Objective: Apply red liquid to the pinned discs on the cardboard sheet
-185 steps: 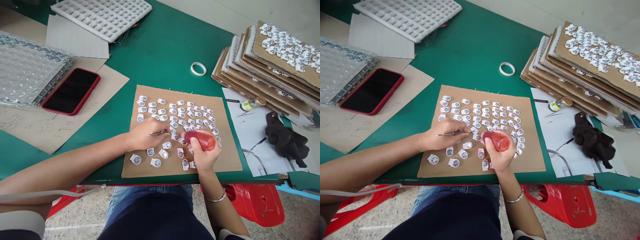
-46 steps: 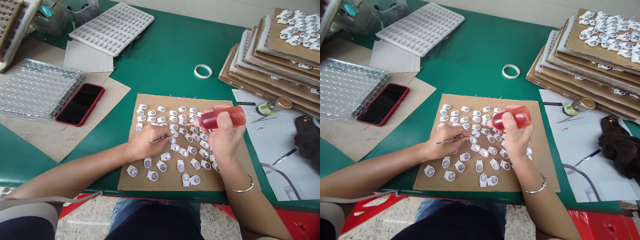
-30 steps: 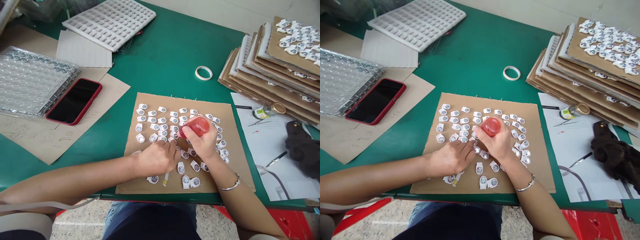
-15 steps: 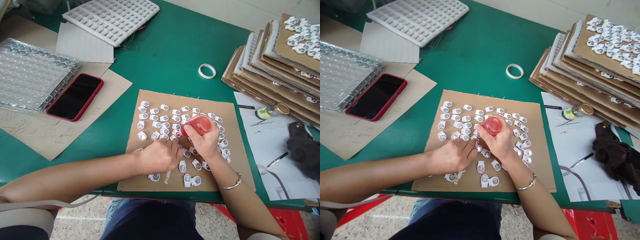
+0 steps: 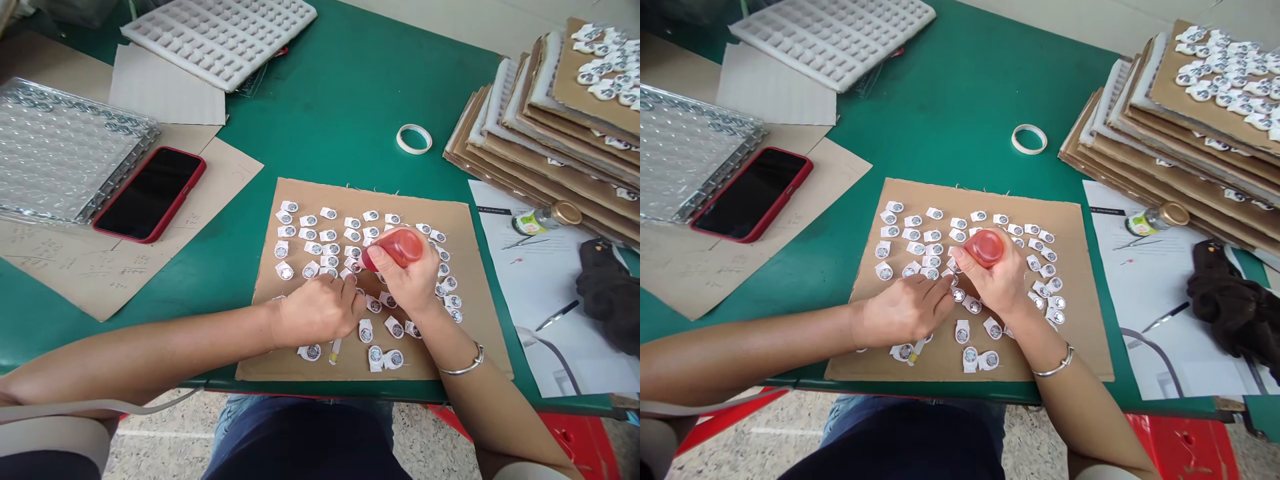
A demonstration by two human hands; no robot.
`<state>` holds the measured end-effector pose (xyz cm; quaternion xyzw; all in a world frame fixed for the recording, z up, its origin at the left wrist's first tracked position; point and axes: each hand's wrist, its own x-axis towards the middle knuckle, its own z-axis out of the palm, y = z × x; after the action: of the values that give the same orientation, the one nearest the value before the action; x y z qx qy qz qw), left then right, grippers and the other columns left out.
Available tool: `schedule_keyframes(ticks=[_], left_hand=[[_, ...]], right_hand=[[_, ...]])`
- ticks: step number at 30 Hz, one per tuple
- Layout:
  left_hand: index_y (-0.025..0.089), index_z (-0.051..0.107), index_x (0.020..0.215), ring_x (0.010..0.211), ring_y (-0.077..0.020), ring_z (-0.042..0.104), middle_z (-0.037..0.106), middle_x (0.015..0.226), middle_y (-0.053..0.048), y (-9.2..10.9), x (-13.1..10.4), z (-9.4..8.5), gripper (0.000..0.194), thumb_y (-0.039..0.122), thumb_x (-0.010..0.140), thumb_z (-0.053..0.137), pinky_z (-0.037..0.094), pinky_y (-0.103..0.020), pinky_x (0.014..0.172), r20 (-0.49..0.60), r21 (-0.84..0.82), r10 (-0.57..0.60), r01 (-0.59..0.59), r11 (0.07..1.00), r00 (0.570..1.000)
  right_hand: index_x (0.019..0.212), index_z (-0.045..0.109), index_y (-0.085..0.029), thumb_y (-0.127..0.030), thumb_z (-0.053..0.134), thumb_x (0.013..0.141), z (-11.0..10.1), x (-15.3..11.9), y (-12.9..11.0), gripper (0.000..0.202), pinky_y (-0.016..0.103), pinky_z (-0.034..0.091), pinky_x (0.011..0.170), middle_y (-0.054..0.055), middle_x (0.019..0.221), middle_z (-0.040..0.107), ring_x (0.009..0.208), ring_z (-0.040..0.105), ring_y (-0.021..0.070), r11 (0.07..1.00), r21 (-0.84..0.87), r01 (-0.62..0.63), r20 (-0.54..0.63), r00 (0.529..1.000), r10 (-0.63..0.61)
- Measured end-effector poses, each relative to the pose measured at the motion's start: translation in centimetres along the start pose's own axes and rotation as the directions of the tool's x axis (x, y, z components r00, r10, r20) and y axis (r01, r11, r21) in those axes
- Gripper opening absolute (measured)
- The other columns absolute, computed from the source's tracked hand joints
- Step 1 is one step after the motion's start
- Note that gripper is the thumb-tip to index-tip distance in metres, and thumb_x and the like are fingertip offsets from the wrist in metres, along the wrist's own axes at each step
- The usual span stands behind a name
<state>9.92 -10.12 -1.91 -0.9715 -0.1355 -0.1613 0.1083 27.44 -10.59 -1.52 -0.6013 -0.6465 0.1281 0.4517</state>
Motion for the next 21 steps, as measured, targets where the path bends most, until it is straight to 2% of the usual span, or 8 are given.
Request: schedule_keyframes(ticks=[5,14,21], left_hand=[[0.015,0.047,0.073,0.050,-0.0143,0.054,0.062,0.067,-0.006,0.02,-0.05,-0.11,0.019,0.005,0.082,0.036,0.037,-0.026,0.041,0.055,0.004,0.003,-0.003,1.000,0.998],[0.014,0.048,0.072,0.046,-0.0147,0.050,0.061,0.064,-0.007,-0.19,-0.21,0.18,0.016,0.004,0.080,0.040,0.035,-0.027,0.038,-0.001,-0.016,0.015,-0.015,1.000,1.000],[0.015,0.048,0.071,0.047,-0.0150,0.051,0.060,0.062,-0.006,-0.29,-0.14,0.03,0.017,0.004,0.080,0.038,0.033,-0.027,0.037,-0.008,-0.015,0.014,-0.015,1.000,1.000]], right_hand=[[0.080,0.058,-0.019,-0.037,0.068,0.073,0.15,0.04,0.24,0.022,0.030,0.051,0.064,0.000,0.073,0.064,0.069,0.060,0.0136,1.000,-0.003,0.019,-0.035,0.999,-0.019],[0.081,0.058,-0.020,-0.040,0.067,0.073,0.18,0.14,0.42,0.023,0.030,0.051,0.063,0.000,0.072,0.063,0.066,0.060,0.0134,1.000,0.002,-0.023,-0.040,0.999,0.024],[0.078,0.059,-0.020,-0.041,0.066,0.074,0.03,0.28,0.63,0.023,0.031,0.051,0.067,0.001,0.075,0.064,0.072,0.061,0.0150,0.999,-0.045,0.006,-0.062,0.998,-0.008]])
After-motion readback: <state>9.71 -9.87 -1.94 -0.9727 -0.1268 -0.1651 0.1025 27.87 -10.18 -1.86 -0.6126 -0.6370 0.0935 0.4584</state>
